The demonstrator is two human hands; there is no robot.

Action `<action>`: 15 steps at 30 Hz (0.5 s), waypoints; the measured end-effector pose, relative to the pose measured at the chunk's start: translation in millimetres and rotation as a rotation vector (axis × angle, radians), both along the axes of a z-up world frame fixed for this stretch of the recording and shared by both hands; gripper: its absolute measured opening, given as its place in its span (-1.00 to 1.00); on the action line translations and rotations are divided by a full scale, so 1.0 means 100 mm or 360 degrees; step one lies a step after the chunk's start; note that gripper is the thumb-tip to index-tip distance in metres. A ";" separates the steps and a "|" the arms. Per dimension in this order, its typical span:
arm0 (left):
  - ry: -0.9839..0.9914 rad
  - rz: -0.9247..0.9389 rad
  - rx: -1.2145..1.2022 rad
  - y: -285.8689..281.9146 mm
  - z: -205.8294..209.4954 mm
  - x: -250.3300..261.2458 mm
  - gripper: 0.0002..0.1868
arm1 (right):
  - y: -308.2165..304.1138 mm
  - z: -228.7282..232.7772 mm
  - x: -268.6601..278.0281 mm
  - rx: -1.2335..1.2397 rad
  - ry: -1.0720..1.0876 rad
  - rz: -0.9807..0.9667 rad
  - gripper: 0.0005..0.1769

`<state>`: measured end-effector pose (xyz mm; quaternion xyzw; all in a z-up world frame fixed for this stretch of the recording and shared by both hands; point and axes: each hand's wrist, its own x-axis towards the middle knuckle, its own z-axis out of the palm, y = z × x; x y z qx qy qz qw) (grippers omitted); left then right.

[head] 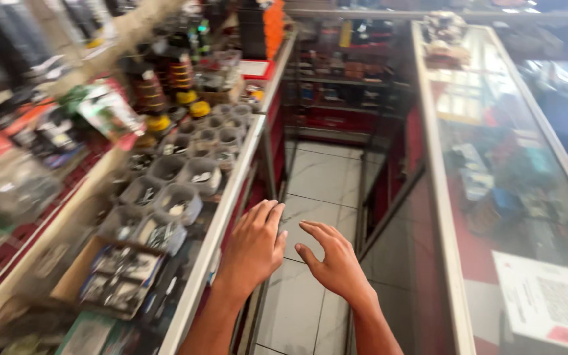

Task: The person picks up several packaged motorcycle parts from a display counter, carries them across the room, and hangs them onto individual hooks on a wire display rack.

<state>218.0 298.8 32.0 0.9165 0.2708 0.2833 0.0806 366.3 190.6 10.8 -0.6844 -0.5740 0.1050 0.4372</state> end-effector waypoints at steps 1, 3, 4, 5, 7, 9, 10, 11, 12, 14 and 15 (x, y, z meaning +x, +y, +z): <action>-0.0005 -0.0038 -0.0034 0.02 -0.08 0.09 -0.47 | -0.01 -0.04 0.05 -0.0032 0.0035 -0.0048 -0.51; 0.0004 -0.0105 -0.0128 0.08 -0.22 0.27 -0.47 | 0.01 -0.11 0.15 -0.0091 0.0102 -0.0141 -0.51; 0.0008 -0.0137 -0.0174 0.11 -0.28 0.35 -0.46 | 0.01 -0.13 0.19 -0.0104 0.0110 -0.0178 -0.51; 0.0010 -0.0171 -0.0171 0.16 -0.34 0.43 -0.46 | 0.02 -0.16 0.24 -0.0114 0.0113 -0.0213 -0.51; 0.0001 -0.0237 -0.0162 0.27 -0.43 0.60 -0.46 | 0.08 -0.20 0.33 -0.0136 0.0105 -0.0267 -0.51; 0.0010 -0.0297 -0.0247 0.39 -0.51 0.75 -0.47 | 0.17 -0.25 0.43 -0.0163 0.0083 -0.0296 -0.51; 0.0015 -0.0324 -0.0290 0.45 -0.55 0.83 -0.48 | 0.23 -0.28 0.49 -0.0153 0.0062 -0.0331 -0.51; 0.0010 -0.0344 -0.0326 0.52 -0.60 0.88 -0.47 | 0.30 -0.31 0.56 -0.0147 0.0042 -0.0359 -0.51; 0.0005 -0.0364 -0.0363 0.59 -0.64 0.94 -0.47 | 0.38 -0.34 0.63 -0.0140 0.0022 -0.0387 -0.51; 0.0012 -0.0397 -0.0418 0.77 -0.73 1.04 -0.47 | 0.56 -0.41 0.74 -0.0146 0.0037 -0.0445 -0.50; 0.0013 -0.0413 -0.0438 0.86 -0.76 1.09 -0.47 | 0.65 -0.41 0.79 -0.0154 0.0043 -0.0475 -0.50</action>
